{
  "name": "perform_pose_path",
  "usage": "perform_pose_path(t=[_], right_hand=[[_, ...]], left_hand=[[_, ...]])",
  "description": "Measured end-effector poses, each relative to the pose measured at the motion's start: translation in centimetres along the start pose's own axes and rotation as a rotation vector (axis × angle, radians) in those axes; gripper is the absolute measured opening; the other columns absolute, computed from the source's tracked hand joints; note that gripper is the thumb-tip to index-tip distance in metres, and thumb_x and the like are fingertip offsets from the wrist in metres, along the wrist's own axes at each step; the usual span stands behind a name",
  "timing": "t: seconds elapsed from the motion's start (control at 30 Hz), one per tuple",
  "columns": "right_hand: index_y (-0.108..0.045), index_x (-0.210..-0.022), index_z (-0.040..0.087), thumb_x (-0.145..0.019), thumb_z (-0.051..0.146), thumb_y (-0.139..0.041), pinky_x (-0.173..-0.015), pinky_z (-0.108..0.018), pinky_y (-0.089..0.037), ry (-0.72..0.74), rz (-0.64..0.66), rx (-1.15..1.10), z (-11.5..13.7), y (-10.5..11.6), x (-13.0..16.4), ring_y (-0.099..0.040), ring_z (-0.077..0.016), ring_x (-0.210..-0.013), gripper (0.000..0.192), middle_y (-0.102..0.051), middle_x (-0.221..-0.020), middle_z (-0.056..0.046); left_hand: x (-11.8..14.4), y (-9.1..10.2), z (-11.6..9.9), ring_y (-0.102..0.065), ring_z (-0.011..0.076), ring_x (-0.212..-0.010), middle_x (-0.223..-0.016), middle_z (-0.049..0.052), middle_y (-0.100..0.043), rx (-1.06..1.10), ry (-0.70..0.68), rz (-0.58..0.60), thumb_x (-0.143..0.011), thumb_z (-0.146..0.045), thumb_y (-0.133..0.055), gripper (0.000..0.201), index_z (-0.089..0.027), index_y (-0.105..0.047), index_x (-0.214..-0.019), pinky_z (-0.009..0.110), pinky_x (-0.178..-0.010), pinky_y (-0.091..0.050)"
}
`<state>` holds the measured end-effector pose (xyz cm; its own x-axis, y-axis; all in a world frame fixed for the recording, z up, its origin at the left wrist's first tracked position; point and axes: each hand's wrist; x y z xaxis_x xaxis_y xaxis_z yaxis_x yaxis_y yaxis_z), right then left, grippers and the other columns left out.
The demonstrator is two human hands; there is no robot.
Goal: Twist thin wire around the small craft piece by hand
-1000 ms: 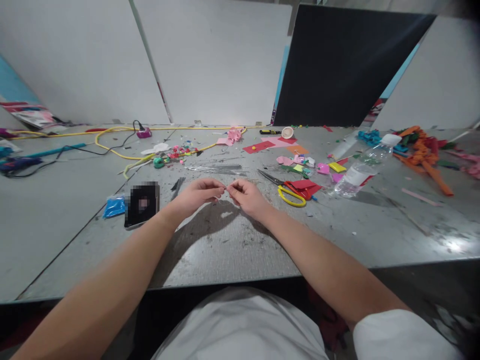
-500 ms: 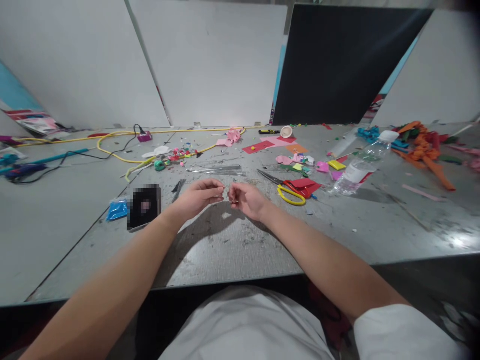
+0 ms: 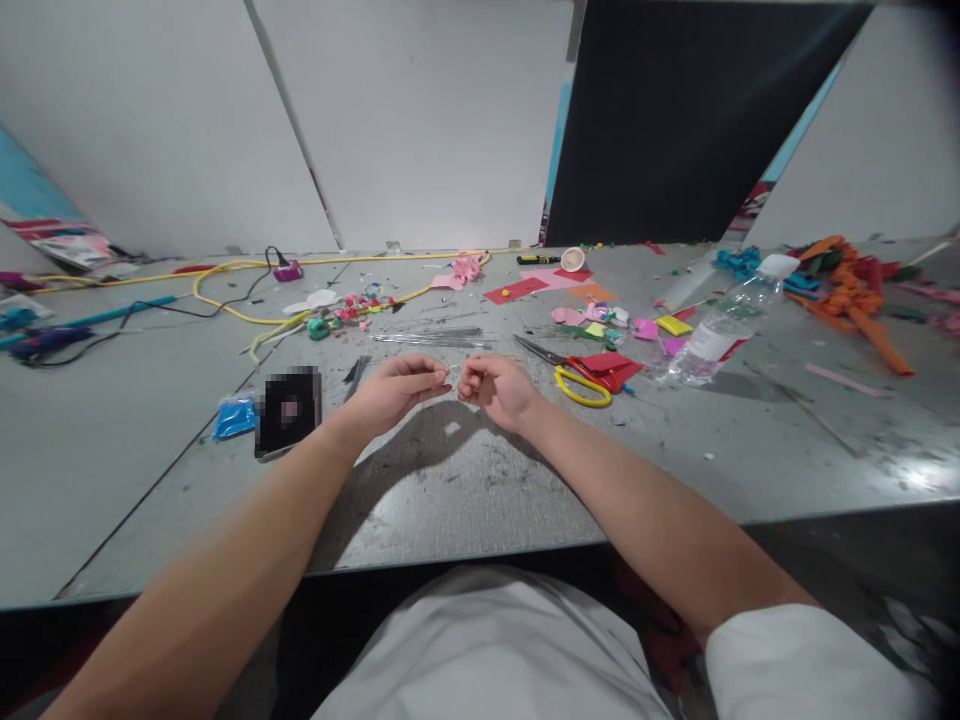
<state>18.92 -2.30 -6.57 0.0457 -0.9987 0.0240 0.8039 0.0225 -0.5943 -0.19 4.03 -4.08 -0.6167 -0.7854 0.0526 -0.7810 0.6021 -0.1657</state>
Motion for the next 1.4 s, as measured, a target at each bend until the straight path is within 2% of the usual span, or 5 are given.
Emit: perform_pose_path(t=[0.23,0.43,0.67,1.07,1.4], right_hand=[[-0.066,-0.074,0.019,-0.081,0.031,-0.082,-0.070,-0.030,-0.048,-0.023,0.056,0.077,-0.7,0.6,-0.2,-0.057,-0.0151,-0.067,0.021,-0.055,-0.063,0.003],[-0.068,-0.079,0.018,-0.079,0.036,-0.086,-0.072,-0.031,-0.048,0.011,0.088,0.084,-0.9,0.4,0.1,-0.058,-0.0144,-0.068,0.025,-0.056,-0.065,0.003],[-0.064,-0.075,0.020,-0.076,0.041,-0.087,-0.063,-0.030,-0.039,0.036,0.093,0.135,-0.9,0.4,0.0,-0.044,-0.0117,-0.059,0.030,-0.043,-0.057,0.007],[-0.062,-0.074,0.024,-0.085,0.047,-0.070,-0.063,-0.032,-0.041,0.195,0.044,0.646,-0.5,0.4,0.7,-0.051,-0.0148,-0.061,0.027,-0.056,-0.061,0.003],[-0.066,-0.079,0.023,-0.080,0.035,-0.069,-0.066,-0.032,-0.051,0.181,0.011,0.521,-0.3,0.2,0.5,-0.059,-0.0148,-0.062,0.013,-0.060,-0.067,0.003]], left_hand=[[-0.6,0.8,0.7,-0.068,0.0133,-0.079,-0.083,0.001,-0.076,-0.173,-0.045,-0.037,-0.064,-0.038,-0.104,0.034,-0.020,-0.084,-0.084,0.028,-0.077,-0.054],[-0.4,1.1,0.3,-0.071,0.0181,-0.085,-0.089,0.005,-0.080,-0.245,-0.065,0.004,-0.071,-0.037,-0.098,0.029,-0.019,-0.085,-0.090,0.033,-0.083,-0.054],[-0.3,1.0,-0.2,-0.061,0.0145,-0.074,-0.078,0.001,-0.073,-0.370,-0.111,0.032,-0.071,-0.032,-0.092,0.021,-0.020,-0.083,-0.085,0.031,-0.072,-0.046],[0.0,0.4,-0.5,-0.060,0.0141,-0.071,-0.076,0.000,-0.070,-0.465,-0.101,0.129,-0.077,-0.035,-0.085,0.017,-0.020,-0.079,-0.083,0.030,-0.072,-0.049],[0.3,0.1,-0.7,-0.060,0.0154,-0.077,-0.076,0.000,-0.067,-0.460,-0.087,0.096,-0.081,-0.045,-0.084,0.026,-0.020,-0.076,-0.080,0.031,-0.078,-0.050]])
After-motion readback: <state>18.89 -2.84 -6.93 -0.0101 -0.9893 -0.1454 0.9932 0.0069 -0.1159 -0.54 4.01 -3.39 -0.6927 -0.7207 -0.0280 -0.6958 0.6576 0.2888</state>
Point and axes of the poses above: each hand's wrist, its own x-axis away from the middle knuckle, its own y-axis out of the back of the hand, z = x × y
